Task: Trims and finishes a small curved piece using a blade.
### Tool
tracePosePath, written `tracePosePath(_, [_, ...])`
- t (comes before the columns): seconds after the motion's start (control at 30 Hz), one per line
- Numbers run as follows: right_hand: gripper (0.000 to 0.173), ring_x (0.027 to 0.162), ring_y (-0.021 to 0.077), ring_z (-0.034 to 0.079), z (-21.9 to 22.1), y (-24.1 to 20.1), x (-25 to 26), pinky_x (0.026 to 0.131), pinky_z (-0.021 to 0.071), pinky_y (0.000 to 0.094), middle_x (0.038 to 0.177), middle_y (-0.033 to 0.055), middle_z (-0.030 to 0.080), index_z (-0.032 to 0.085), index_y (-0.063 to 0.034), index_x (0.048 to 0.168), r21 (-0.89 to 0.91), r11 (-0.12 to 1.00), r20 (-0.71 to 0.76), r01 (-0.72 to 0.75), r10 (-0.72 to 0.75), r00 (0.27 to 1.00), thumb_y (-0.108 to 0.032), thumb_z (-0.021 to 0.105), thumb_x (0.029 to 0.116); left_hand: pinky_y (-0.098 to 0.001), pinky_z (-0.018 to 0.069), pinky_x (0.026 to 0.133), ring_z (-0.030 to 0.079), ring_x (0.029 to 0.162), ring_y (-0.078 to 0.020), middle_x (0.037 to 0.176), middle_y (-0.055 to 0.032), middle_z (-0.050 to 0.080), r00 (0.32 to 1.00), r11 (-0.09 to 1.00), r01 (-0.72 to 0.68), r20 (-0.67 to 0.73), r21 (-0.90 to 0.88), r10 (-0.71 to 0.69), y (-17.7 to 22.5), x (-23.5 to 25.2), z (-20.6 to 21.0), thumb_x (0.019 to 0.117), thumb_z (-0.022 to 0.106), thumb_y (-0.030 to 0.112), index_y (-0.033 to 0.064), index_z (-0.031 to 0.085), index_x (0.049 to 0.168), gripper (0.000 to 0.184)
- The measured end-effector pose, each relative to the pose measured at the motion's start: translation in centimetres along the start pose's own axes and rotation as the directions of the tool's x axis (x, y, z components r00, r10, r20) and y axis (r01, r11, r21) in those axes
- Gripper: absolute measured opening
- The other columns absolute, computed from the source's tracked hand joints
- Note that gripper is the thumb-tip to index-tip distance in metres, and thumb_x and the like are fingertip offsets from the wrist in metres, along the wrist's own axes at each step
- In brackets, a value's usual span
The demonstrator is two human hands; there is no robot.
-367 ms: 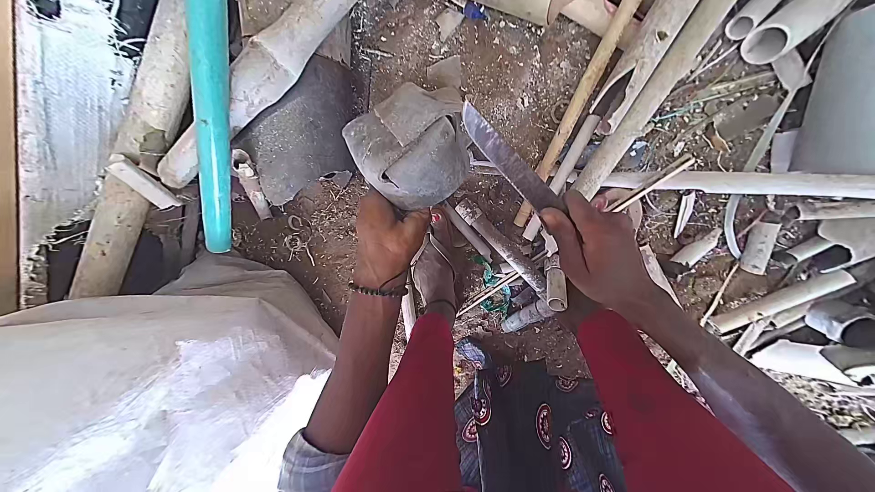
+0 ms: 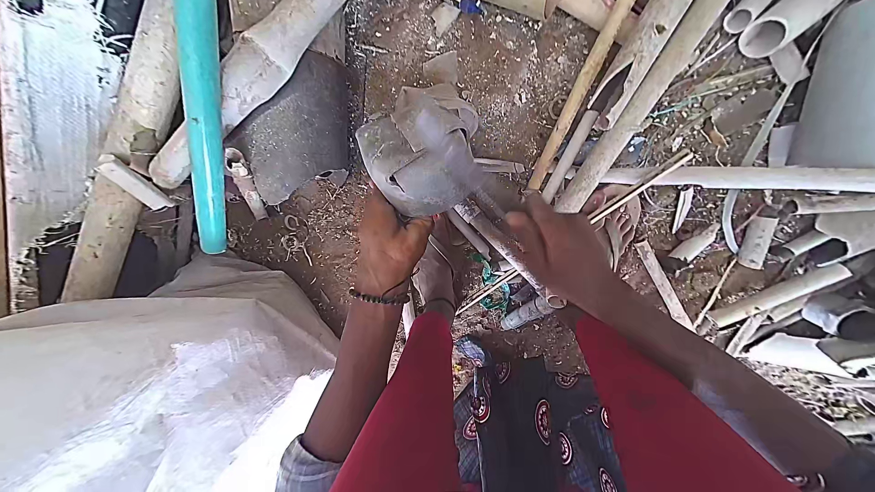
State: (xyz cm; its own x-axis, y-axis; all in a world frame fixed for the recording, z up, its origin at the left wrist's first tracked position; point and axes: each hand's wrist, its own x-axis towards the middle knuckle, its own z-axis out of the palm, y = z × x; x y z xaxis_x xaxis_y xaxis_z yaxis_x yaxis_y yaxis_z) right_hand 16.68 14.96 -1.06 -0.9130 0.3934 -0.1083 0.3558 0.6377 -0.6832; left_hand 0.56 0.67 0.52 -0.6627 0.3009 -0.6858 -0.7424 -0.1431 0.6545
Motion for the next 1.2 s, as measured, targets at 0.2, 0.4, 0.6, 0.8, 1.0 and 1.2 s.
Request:
tracePosePath(0.2, [0.037, 0.045, 0.0215, 0.053, 0.3, 0.1, 0.4, 0.042, 0.041, 0.0365, 0.053, 0.0016, 0.044, 0.053, -0.006, 0.095, -0.05, 0.996, 0.016, -0.075, 0.076, 0.997, -0.037, 0.038, 0.1099, -0.0276, 0.0556, 0.088, 0.065, 0.102, -0.0097, 0.111, -0.0026, 0.065, 0.998, 0.996, 0.051, -0.044, -0.071, -0.055, -0.2, 0.1, 0.2, 0.1118, 0.033, 0.036, 0.0135, 0.055, 0.122, 0.032])
tracePosePath(0.4, [0.038, 0.048, 0.0248, 0.057, 0.6, 1.1, -0.6, 0.044, 0.0438, 0.0395, 0.056, 0.0043, 0.049, 0.056, -0.0036, 0.098, -0.09, 0.995, 0.025, -0.037, 0.04, 0.999, -0.036, 0.04, 0.1081, -0.0286, 0.0568, 0.081, 0.066, 0.096, -0.0102, 0.105, -0.0027, 0.065, 0.99, 0.997, 0.072, -0.117, -0.02, -0.074, -0.6, -0.1, 0.0, 0.1114, 0.034, 0.034, 0.0137, 0.055, 0.118, 0.03])
tracePosePath(0.6, [0.039, 0.043, 0.0235, 0.052, 1.2, 2.3, -1.7, 0.038, 0.0383, 0.037, 0.055, 0.0056, 0.047, 0.055, -0.0037, 0.087, -0.143, 0.988, -0.088, 0.051, -0.064, 0.994, -0.034, 0.041, 0.1073, -0.0269, 0.0558, 0.086, 0.065, 0.101, -0.0092, 0.111, -0.0025, 0.065, 0.994, 0.995, 0.072, -0.072, -0.062, -0.077, -0.7, -0.1, 0.6, 0.1121, 0.03, 0.039, 0.0141, 0.054, 0.124, 0.036])
tracePosePath(0.8, [0.038, 0.045, 0.026, 0.055, 1.1, 1.7, -1.8, 0.039, 0.0402, 0.0383, 0.058, 0.0074, 0.051, 0.057, -0.0037, 0.088, -0.201, 0.979, -0.076, 0.046, -0.062, 0.995, -0.033, 0.041, 0.1073, -0.0292, 0.0556, 0.091, 0.064, 0.108, -0.0107, 0.116, -0.0022, 0.065, 0.998, 0.997, 0.034, -0.042, -0.065, -0.037, 0.0, 0.0, 0.8, 0.1117, 0.032, 0.04, 0.0153, 0.054, 0.127, 0.036])
tracePosePath(1.0, [0.036, 0.046, 0.0272, 0.056, 0.7, 1.7, -1.4, 0.039, 0.0415, 0.0399, 0.059, 0.0082, 0.051, 0.057, -0.0026, 0.09, -0.147, 0.989, -0.062, 0.002, -0.011, 0.998, -0.03, 0.042, 0.1074, -0.0311, 0.0565, 0.09, 0.065, 0.107, -0.0116, 0.114, -0.002, 0.064, 0.992, 0.993, 0.056, -0.105, -0.1, -0.066, -0.5, 0.2, 0.9, 0.1119, 0.029, 0.042, 0.0168, 0.053, 0.126, 0.038])
tracePosePath(1.2, [0.037, 0.046, 0.0264, 0.055, 0.4, 1.6, -1.1, 0.039, 0.0396, 0.0386, 0.06, 0.0081, 0.051, 0.057, -0.0031, 0.09, -0.184, 0.983, -0.093, -0.006, -0.011, 0.996, -0.031, 0.042, 0.1084, -0.0306, 0.0572, 0.09, 0.066, 0.105, -0.0105, 0.112, -0.0012, 0.065, 0.998, 0.998, 0.022, -0.058, -0.062, -0.025, -0.6, -0.1, 0.4, 0.1119, 0.033, 0.037, 0.0163, 0.053, 0.125, 0.031])
